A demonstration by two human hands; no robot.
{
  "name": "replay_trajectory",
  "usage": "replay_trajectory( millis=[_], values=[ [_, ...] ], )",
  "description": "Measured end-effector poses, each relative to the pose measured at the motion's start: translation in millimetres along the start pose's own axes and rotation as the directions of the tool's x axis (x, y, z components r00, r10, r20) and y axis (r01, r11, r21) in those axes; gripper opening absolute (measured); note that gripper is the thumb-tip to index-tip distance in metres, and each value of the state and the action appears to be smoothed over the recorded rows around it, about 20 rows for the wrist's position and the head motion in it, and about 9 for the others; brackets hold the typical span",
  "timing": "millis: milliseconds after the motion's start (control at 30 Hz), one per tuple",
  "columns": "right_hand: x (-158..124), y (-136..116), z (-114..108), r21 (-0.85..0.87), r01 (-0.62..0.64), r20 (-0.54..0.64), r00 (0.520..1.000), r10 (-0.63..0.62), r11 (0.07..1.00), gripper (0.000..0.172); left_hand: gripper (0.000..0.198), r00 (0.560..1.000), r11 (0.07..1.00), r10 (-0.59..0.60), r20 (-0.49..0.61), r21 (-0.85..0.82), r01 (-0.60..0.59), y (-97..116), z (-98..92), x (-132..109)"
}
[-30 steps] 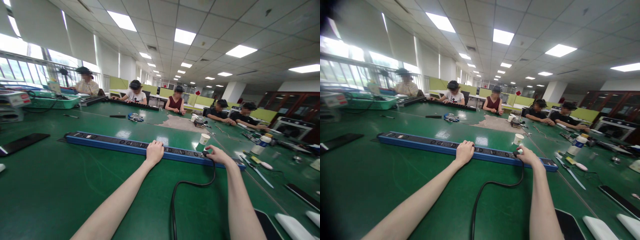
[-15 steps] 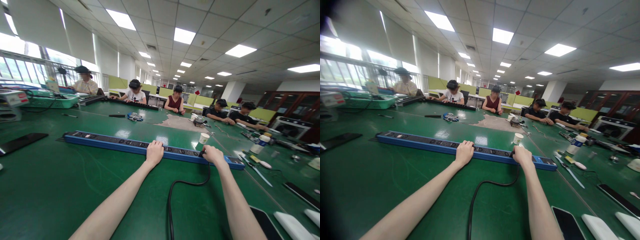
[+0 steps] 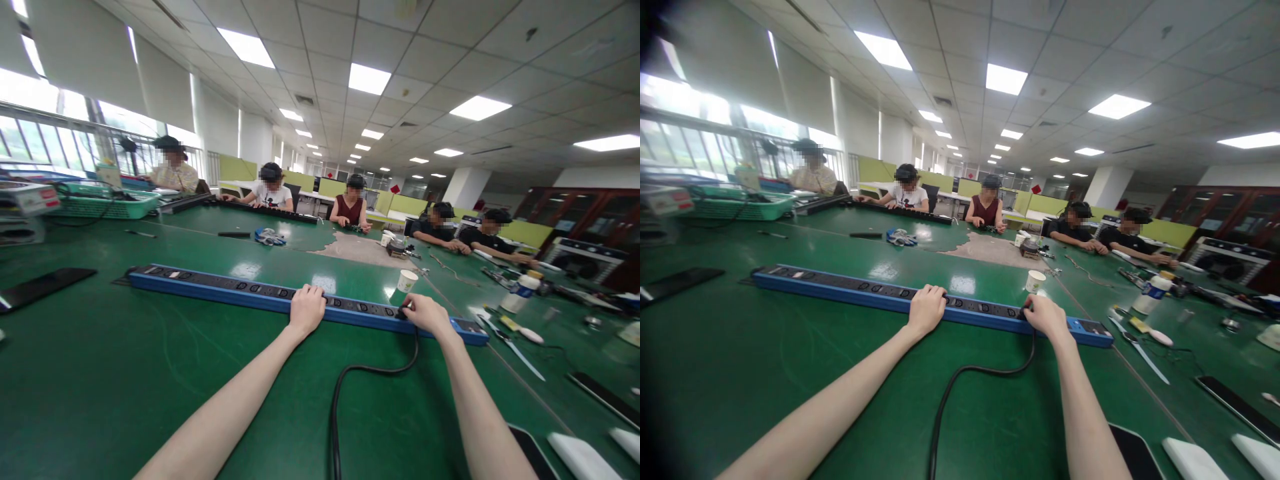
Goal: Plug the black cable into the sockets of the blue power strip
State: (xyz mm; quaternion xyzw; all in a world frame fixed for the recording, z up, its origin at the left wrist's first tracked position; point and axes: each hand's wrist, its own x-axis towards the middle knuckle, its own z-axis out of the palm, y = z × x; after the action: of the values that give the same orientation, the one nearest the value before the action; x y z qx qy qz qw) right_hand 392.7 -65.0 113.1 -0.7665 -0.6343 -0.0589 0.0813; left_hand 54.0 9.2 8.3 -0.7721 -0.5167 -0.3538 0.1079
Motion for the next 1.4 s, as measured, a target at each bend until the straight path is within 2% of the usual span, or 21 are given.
replay_trajectory(
  millis=[100,233,333,467,567,700,867,1000,1233,1400],
  values=[
    [-0.4,6.0,-17.6,0.098,-0.042,-0.106,0.993,0.052,0.994,0.03,0.023,1.0,1.0,0.005,-0.001,-0.005,-0.005,-0.8,0.8,0.1],
    [-2.4,25.0,-37.6,0.196,-0.092,-0.28,0.949,0.145,0.976,0.036,0.024,1.0,1.0,0.001,0.002,-0.008,-0.001,-1.5,1.9,-0.5],
    [-4.4,53.8,-35.2,0.182,-0.165,-0.276,0.938,0.211,0.969,0.035,0.026,1.0,1.0,0.001,0.001,-0.015,-0.001,-1.6,2.1,-0.9],
    [-10.0,100.2,-15.0,0.127,-0.271,-0.217,0.931,0.294,0.954,0.034,0.028,1.0,1.0,-0.011,0.014,-0.021,0.011,-0.9,1.1,-0.8],
    [-15.3,118.5,-1.6,0.106,-0.296,-0.172,0.935,0.311,0.949,0.032,0.028,1.0,1.0,-0.014,0.012,-0.02,0.015,-0.8,0.9,-0.7],
    [-20.9,106.6,1.5,0.107,-0.309,-0.172,0.931,0.323,0.945,0.029,0.028,1.0,1.0,-0.002,-0.007,-0.024,0.002,-1.6,1.8,-1.1],
    [-29.4,75.5,-12.5,0.09,-0.301,-0.167,0.935,0.312,0.949,0.02,0.028,1.0,1.0,0.003,0.0,-0.015,-0.003,-0.9,0.7,-1.8],
    [-35.3,67.7,-21.8,0.119,-0.286,-0.147,0.942,0.302,0.951,0.019,0.029,1.0,1.0,-0.011,0.014,-0.007,0.012,0.8,-0.7,-1.8],
    [-27.5,70.2,-13.1,0.089,-0.302,-0.139,0.94,0.312,0.949,0.024,0.028,1.0,1.0,-0.004,-0.014,-0.015,0.004,-0.2,1.3,-1.4],
    [-12.2,99.9,-12.4,0.066,-0.371,-0.242,0.894,0.376,0.926,0.035,0.028,1.0,1.0,0.007,-0.017,-0.024,-0.007,-0.6,1.2,-0.8]
  ],
)
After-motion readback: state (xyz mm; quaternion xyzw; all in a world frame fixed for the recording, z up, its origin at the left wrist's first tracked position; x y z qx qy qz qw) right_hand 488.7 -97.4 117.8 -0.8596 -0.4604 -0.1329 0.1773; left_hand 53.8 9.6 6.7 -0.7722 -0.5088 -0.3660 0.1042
